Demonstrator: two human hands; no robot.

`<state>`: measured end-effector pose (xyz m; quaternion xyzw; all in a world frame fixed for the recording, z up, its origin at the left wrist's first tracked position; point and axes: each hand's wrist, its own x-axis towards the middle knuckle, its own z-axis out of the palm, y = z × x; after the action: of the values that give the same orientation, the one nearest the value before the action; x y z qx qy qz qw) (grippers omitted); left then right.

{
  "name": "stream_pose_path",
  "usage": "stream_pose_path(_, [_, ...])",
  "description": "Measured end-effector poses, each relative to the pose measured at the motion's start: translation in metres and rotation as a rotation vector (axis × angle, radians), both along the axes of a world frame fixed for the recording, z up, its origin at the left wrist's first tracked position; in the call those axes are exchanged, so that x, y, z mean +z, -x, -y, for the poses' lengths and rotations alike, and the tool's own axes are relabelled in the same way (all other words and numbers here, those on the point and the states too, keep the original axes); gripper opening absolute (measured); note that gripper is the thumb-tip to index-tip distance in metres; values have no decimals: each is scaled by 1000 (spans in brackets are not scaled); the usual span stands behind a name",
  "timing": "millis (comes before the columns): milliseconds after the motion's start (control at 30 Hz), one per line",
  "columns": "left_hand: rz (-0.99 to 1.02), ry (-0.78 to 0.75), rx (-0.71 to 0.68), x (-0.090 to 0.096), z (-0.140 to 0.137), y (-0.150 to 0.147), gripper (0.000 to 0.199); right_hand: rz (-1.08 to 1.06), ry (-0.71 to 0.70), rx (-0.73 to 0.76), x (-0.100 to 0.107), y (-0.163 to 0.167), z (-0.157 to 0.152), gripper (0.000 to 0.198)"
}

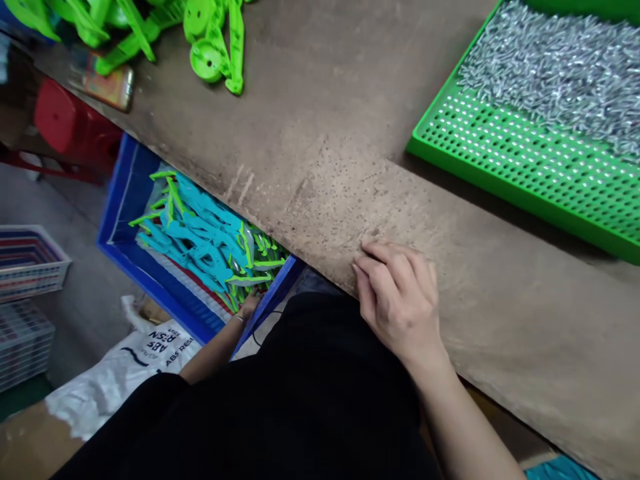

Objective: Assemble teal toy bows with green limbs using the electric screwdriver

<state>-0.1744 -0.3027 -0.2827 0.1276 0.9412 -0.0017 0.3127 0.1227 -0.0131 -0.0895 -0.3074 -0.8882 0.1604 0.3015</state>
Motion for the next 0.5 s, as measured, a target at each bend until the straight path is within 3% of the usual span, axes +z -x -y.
stream_pose_path(267, [27, -92, 105, 1, 0, -36, 34, 14, 8, 4, 5, -1, -4, 31])
stream_pose_path(500, [-23, -64, 161, -1, -6, -48, 32, 34, 10, 4, 5, -2, -5, 31])
